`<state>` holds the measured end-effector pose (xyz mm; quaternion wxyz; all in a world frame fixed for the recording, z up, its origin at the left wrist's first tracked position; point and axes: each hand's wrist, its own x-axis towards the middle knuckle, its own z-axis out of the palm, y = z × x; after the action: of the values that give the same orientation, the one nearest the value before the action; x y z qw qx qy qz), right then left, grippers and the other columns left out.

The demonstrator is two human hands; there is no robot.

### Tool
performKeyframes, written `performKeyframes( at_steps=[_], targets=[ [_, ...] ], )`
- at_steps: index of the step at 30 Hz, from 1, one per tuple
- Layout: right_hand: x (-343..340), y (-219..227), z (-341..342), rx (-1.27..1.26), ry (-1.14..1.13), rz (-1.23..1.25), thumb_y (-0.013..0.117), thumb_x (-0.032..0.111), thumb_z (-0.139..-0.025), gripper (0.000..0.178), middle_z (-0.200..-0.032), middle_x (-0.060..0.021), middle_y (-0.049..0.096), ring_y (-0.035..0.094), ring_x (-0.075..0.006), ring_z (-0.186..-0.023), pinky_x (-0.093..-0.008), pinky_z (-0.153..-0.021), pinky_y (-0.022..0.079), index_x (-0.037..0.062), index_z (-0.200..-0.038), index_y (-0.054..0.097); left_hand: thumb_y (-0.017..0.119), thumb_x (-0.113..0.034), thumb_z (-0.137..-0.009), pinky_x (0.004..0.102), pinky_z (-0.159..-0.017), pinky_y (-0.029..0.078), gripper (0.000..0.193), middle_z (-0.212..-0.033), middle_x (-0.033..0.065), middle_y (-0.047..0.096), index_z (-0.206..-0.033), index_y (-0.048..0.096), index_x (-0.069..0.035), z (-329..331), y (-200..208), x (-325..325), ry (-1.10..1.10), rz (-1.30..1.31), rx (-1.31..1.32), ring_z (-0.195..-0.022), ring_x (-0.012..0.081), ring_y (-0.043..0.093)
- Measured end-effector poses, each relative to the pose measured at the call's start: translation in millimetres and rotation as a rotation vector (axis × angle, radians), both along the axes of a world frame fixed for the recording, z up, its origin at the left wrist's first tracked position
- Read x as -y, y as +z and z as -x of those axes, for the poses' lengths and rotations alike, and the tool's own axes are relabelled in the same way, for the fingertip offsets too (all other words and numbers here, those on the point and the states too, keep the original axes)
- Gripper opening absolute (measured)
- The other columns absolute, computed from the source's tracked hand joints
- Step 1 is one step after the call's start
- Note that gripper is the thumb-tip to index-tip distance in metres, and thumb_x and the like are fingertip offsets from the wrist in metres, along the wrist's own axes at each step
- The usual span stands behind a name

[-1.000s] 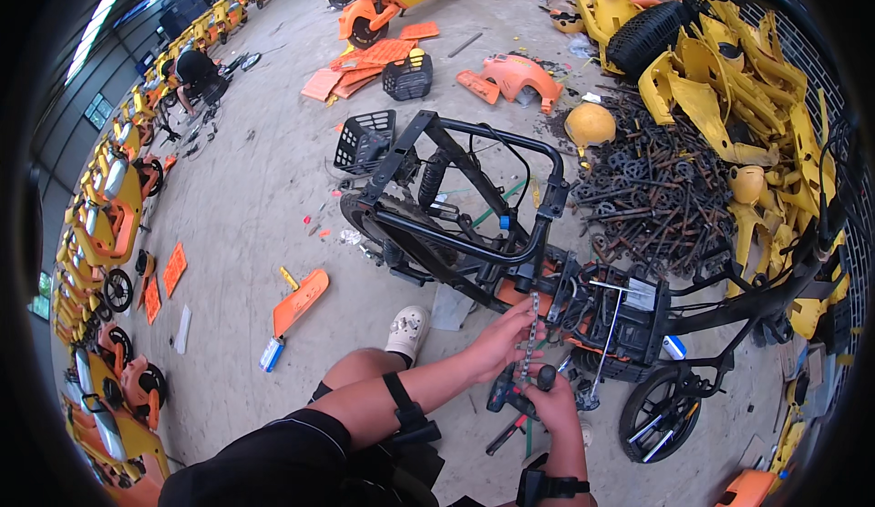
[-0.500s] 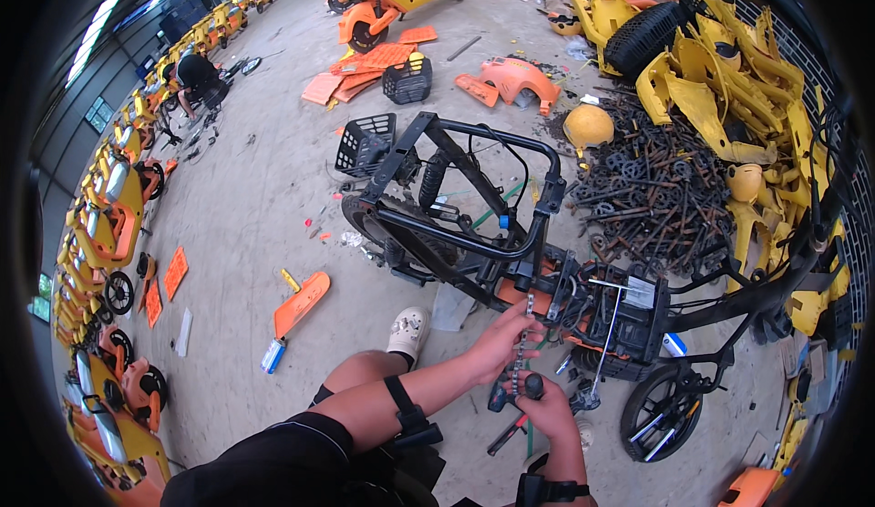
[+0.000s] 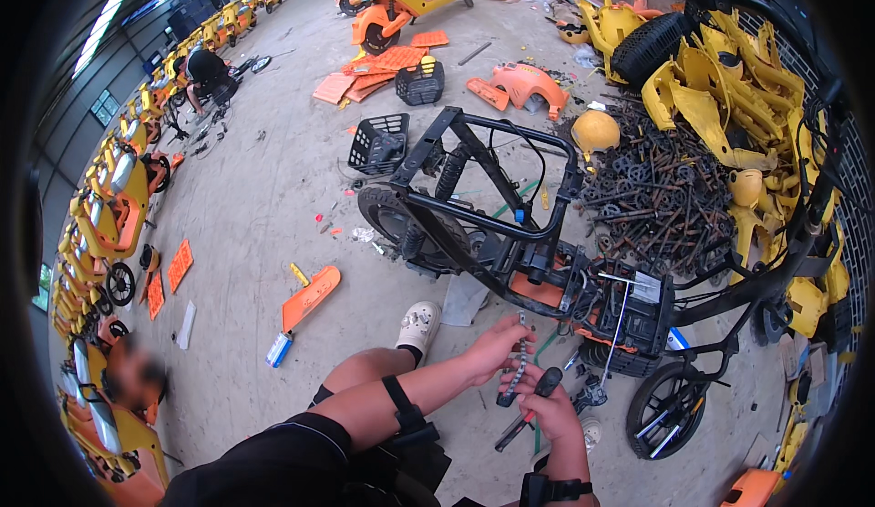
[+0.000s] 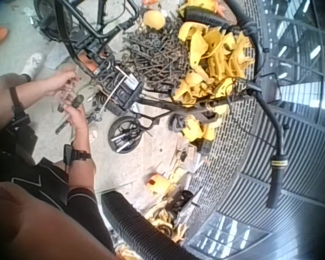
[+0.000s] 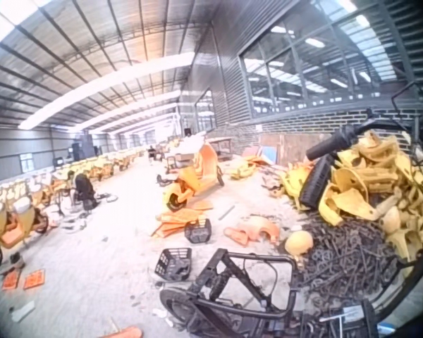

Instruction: The person is repairing an electric bike frame, first handling a drive chain and then using a long screwdriver to adjust components inside the frame housing while seated on the floor.

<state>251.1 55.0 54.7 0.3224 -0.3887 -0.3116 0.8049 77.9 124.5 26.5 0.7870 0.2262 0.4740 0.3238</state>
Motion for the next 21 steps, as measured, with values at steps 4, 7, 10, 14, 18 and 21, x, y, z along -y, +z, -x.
performKeyframes(
  at_steps=[4, 7, 10, 14, 18, 21],
  targets=[
    [1.4, 3.6, 6.2, -0.054, -0.162, -0.005, 0.057, 0.002, -0.077, 0.071, -0.123, -0.0163, 0.062, 0.065, -0.0236, -0.107, -0.0236, -0.058, 0.041, -0.0002, -0.145, 0.039, 0.046, -0.044, -0.101, 0.0304, -0.078, 0.049, 0.052, -0.109, 0.0037, 0.061, -0.137, 0.045, -0.007, -2.4, 1.4, 3.2, 0.003, 0.144, 0.027, -0.098, 0.0151, 0.058],
    [-1.2, -1.8, 8.8, -0.088, -0.276, -0.012, 0.056, 0.004, -0.08, 0.071, -0.124, -0.0149, 0.062, 0.066, -0.0202, -0.103, -0.0212, -0.052, 0.04, 0.003, -0.147, 0.035, 0.039, -0.05, -0.102, 0.0305, -0.081, 0.048, 0.058, -0.111, 0.004, 0.063, -0.138, 0.046, -0.006, -4.2, -1.7, 5.0, -0.021, 0.138, -0.032, -0.096, 0.014, 0.059],
    [-4.8, -1.9, 8.9, -0.077, -0.371, 0.047, 0.054, 0.005, -0.081, 0.069, -0.126, -0.0144, 0.061, 0.065, -0.0181, -0.098, -0.0215, -0.052, 0.04, 0.0059, -0.148, 0.036, 0.034, -0.052, -0.104, 0.0297, -0.083, 0.046, 0.06, -0.116, 0.004, 0.064, -0.138, 0.049, -0.005, -8.8, -5.5, 9.9, -0.098, 0.088, -0.043, -0.093, 0.0134, 0.059],
    [-9.2, -11.9, -2.6, -0.084, -0.472, 0.093, 0.052, 0.008, -0.083, 0.067, -0.131, -0.013, 0.059, 0.063, -0.0163, -0.099, -0.0213, -0.051, 0.04, 0.0085, -0.149, 0.036, 0.031, -0.05, -0.105, 0.0282, -0.083, 0.045, 0.059, -0.114, 0.0041, 0.065, -0.135, 0.053, -0.005, -17.8, -21.8, 10.7, -0.247, -0.09, -0.079, -0.092, 0.0137, 0.058],
    [-24.4, -15.2, -14.5, -0.097, -0.611, 0.093, 0.049, 0.011, -0.085, 0.061, -0.132, -0.0106, 0.058, 0.064, -0.0187, -0.104, -0.0214, -0.048, 0.039, 0.0102, -0.146, 0.04, 0.035, -0.045, -0.105, 0.0313, -0.087, 0.047, 0.054, -0.105, 0.008, 0.065, -0.127, 0.059, -0.001, -22.0, -33.4, 4.1, -0.344, -0.204, -0.2, -0.097, 0.0155, 0.059],
    [-31.6, -21.3, -32.7, -0.12, -0.602, 0.098, 0.047, 0.012, -0.087, 0.056, -0.13, -0.0081, 0.059, 0.064, -0.0207, -0.109, -0.0221, -0.048, 0.04, 0.0119, -0.143, 0.044, 0.037, -0.045, -0.105, 0.0325, -0.087, 0.048, 0.054, -0.099, 0.0087, 0.065, -0.115, 0.062, 0.002, -23.7, -20.5, 2.8, -0.46, -0.346, -0.293, -0.094, 0.0173, 0.059]
  ],
)
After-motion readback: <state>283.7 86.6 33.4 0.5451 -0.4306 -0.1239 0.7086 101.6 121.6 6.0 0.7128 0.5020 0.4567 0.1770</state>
